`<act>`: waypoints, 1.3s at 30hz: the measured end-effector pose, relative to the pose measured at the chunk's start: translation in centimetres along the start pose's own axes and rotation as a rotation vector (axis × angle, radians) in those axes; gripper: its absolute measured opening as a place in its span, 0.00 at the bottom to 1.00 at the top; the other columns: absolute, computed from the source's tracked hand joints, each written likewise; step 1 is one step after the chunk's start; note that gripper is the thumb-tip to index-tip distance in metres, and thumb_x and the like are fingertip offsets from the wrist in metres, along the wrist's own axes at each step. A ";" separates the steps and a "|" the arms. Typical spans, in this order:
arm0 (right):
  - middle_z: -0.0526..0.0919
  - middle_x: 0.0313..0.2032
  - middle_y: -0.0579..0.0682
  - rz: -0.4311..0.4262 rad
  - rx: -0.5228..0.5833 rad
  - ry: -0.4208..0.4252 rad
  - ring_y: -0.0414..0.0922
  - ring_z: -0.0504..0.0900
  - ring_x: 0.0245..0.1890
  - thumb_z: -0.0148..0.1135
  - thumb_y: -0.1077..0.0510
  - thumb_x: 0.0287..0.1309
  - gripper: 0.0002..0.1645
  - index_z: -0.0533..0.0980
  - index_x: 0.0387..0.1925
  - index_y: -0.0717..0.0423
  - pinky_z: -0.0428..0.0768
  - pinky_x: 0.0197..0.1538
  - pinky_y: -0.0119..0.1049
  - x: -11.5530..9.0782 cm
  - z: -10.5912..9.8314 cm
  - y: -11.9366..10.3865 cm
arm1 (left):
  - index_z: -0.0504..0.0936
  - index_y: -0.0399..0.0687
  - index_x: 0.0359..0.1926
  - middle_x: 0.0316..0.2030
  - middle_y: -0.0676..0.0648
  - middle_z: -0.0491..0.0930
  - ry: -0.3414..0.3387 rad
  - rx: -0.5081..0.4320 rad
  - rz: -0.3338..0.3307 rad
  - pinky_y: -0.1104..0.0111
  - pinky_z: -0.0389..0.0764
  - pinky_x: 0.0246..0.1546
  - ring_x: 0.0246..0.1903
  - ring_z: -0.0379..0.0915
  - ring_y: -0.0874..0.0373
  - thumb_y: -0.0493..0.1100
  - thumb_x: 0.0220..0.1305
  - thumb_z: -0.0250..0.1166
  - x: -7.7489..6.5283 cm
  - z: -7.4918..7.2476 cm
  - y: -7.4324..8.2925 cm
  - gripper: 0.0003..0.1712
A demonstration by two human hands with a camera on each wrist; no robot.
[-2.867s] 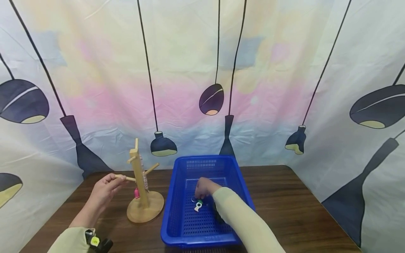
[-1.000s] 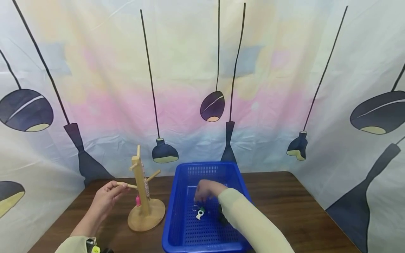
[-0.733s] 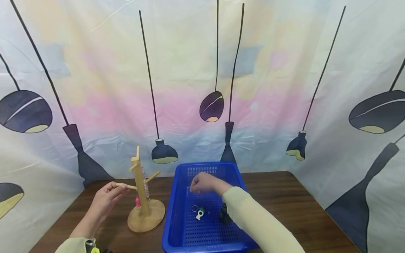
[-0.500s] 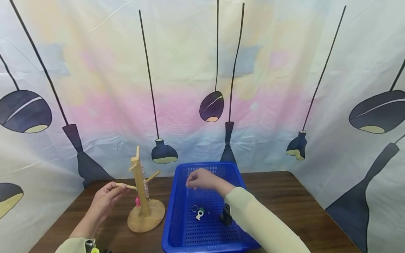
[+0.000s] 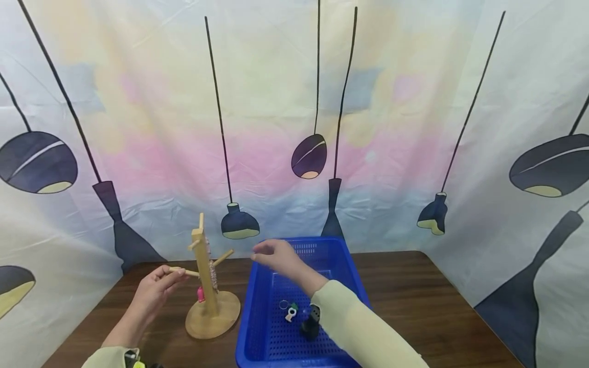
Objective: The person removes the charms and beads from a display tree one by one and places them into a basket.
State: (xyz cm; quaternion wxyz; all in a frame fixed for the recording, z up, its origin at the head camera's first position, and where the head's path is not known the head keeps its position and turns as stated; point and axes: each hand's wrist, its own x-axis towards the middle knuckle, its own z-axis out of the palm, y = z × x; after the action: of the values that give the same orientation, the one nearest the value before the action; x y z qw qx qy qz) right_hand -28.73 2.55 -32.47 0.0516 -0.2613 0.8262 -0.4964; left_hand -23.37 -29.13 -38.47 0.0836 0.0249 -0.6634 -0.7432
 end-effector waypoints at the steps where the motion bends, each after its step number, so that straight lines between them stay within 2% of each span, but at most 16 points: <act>1: 0.86 0.49 0.56 0.003 0.012 0.011 0.42 0.83 0.43 0.63 0.53 0.70 0.20 0.81 0.57 0.58 0.85 0.44 0.36 0.2 0.4 -0.1 | 0.74 0.51 0.30 0.29 0.63 0.85 0.002 0.005 -0.005 0.80 0.86 0.44 0.35 0.86 0.73 0.34 0.74 0.60 0.0 0.0 0.0 0.13; 3: 0.86 0.50 0.57 0.008 0.030 0.027 0.44 0.84 0.43 0.64 0.53 0.70 0.20 0.81 0.58 0.58 0.85 0.43 0.36 0.6 1.1 -0.3 | 0.74 0.51 0.30 0.29 0.63 0.86 0.005 0.014 -0.013 0.80 0.86 0.44 0.35 0.86 0.73 0.34 0.74 0.60 0.1 0.0 -0.1 0.13; 10: 0.86 0.52 0.59 0.046 0.050 0.065 0.48 0.85 0.45 0.65 0.53 0.69 0.20 0.82 0.58 0.59 0.87 0.50 0.49 2.0 3.5 -0.8 | 0.74 0.51 0.30 0.29 0.63 0.86 0.005 0.002 -0.009 0.80 0.86 0.44 0.35 0.86 0.73 0.34 0.75 0.60 0.1 0.1 -0.1 0.13; 13: 0.87 0.51 0.59 0.061 0.068 0.090 0.48 0.86 0.44 0.65 0.54 0.69 0.19 0.82 0.56 0.59 0.88 0.49 0.47 2.6 4.2 -1.1 | 0.75 0.51 0.30 0.29 0.63 0.86 0.002 -0.001 -0.007 0.79 0.87 0.45 0.35 0.86 0.73 0.34 0.75 0.60 0.1 0.1 0.0 0.13; 17: 0.88 0.48 0.60 0.035 0.063 0.107 0.48 0.87 0.40 0.64 0.56 0.70 0.17 0.84 0.54 0.61 0.88 0.46 0.43 3.2 4.7 -1.4 | 0.75 0.52 0.30 0.29 0.63 0.86 0.003 0.000 -0.019 0.79 0.87 0.46 0.35 0.86 0.73 0.35 0.75 0.60 0.0 0.0 0.0 0.13; 22: 0.88 0.48 0.60 0.010 0.063 0.100 0.53 0.87 0.43 0.64 0.57 0.70 0.15 0.85 0.51 0.62 0.87 0.43 0.37 3.5 4.9 -1.4 | 0.74 0.50 0.30 0.30 0.63 0.85 0.005 0.002 -0.016 0.79 0.87 0.44 0.35 0.85 0.73 0.34 0.75 0.59 -0.1 0.0 0.1 0.13; 25: 0.88 0.47 0.60 0.014 0.079 0.103 0.55 0.87 0.43 0.64 0.57 0.70 0.14 0.85 0.49 0.61 0.87 0.44 0.39 3.6 4.8 -1.4 | 0.74 0.50 0.30 0.30 0.63 0.85 -0.004 0.007 -0.005 0.80 0.86 0.44 0.35 0.85 0.73 0.34 0.75 0.59 0.0 0.1 0.1 0.13; 32: 0.89 0.42 0.59 -0.030 0.021 0.101 0.40 0.82 0.35 0.63 0.58 0.70 0.11 0.86 0.45 0.60 0.81 0.38 0.30 3.6 4.6 -1.6 | 0.74 0.51 0.30 0.30 0.63 0.85 -0.009 0.004 0.002 0.79 0.87 0.45 0.36 0.85 0.73 0.35 0.75 0.60 0.2 0.1 0.2 0.13; 36: 0.88 0.43 0.58 -0.072 -0.028 0.093 0.40 0.82 0.36 0.64 0.59 0.70 0.09 0.86 0.42 0.59 0.80 0.38 0.28 3.4 4.3 -1.6 | 0.72 0.51 0.28 0.31 0.63 0.84 -0.016 0.002 0.008 0.78 0.87 0.46 0.35 0.85 0.72 0.34 0.75 0.59 0.5 0.1 0.2 0.15; 39: 0.88 0.43 0.57 -0.109 -0.056 0.071 0.41 0.83 0.38 0.65 0.60 0.69 0.08 0.86 0.40 0.60 0.80 0.38 0.27 3.2 4.3 -1.6 | 0.73 0.51 0.27 0.30 0.63 0.84 -0.012 -0.009 -0.029 0.77 0.87 0.47 0.35 0.85 0.72 0.35 0.75 0.59 0.7 0.0 0.2 0.16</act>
State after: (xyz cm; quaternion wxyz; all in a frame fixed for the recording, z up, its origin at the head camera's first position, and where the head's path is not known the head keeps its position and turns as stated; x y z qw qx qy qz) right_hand -29.41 -3.01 -32.72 -0.0119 -0.2894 0.8256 -0.4843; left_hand -24.02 -29.21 -38.24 0.0688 0.0295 -0.6602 -0.7474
